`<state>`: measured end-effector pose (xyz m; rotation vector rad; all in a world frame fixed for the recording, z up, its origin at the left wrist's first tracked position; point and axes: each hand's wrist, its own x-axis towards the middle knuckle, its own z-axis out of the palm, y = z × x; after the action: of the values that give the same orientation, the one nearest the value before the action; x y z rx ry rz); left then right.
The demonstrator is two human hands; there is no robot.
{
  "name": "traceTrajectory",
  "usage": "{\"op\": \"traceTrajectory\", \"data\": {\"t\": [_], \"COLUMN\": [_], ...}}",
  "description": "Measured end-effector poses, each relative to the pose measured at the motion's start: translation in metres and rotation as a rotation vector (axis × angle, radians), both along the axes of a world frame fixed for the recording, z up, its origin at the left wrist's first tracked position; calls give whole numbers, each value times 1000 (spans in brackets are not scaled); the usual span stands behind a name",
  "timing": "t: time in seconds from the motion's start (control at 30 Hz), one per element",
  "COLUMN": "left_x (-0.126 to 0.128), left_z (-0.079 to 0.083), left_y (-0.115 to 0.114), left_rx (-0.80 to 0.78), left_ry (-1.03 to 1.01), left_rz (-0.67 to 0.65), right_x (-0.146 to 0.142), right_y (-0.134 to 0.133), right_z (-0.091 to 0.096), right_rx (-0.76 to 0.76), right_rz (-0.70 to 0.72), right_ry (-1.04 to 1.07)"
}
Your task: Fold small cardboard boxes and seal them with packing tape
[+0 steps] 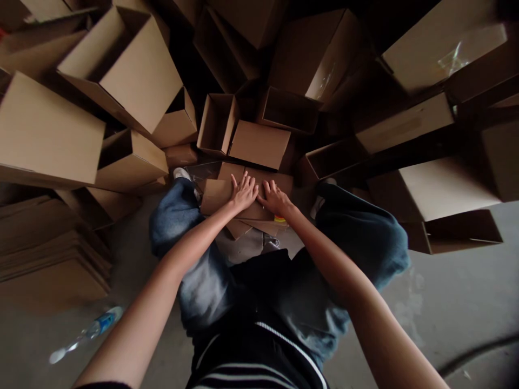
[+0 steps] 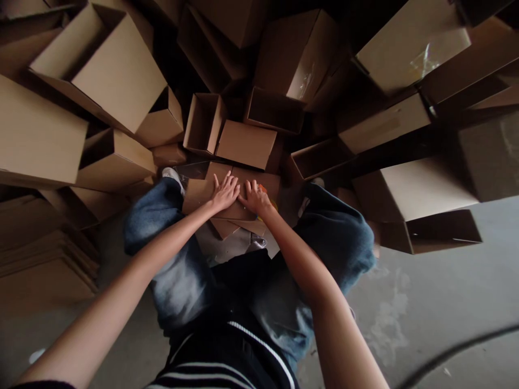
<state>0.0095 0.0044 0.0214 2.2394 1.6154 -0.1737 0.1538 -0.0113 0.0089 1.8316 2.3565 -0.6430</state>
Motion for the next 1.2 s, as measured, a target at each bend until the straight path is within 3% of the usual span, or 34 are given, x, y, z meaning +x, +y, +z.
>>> {"op": "traceTrajectory", "data": {"t": [0.33,0.53,0.7,0.97,1.2], "left_x": [-5,0,1,3,5], "left_z": [-6,-10,-13,-18,-14], "left_y": [3,3,7,8,8], "left_rx": [44,80,97,98,112], "left_ry": [-27,-31,-35,-11,-8], "left_rz": [35,151,145,166,84], "right_x": [2,-21,-36,-34,-33], "right_y": [4,0,3,5,9], "right_z": [-7,-10,-11,-27,-24], "right_rx": [-24,162,206,257,196], "right_rz": [-81,-247,-384,-274,-274], "right_ry": [115,74,58,79,120]}}
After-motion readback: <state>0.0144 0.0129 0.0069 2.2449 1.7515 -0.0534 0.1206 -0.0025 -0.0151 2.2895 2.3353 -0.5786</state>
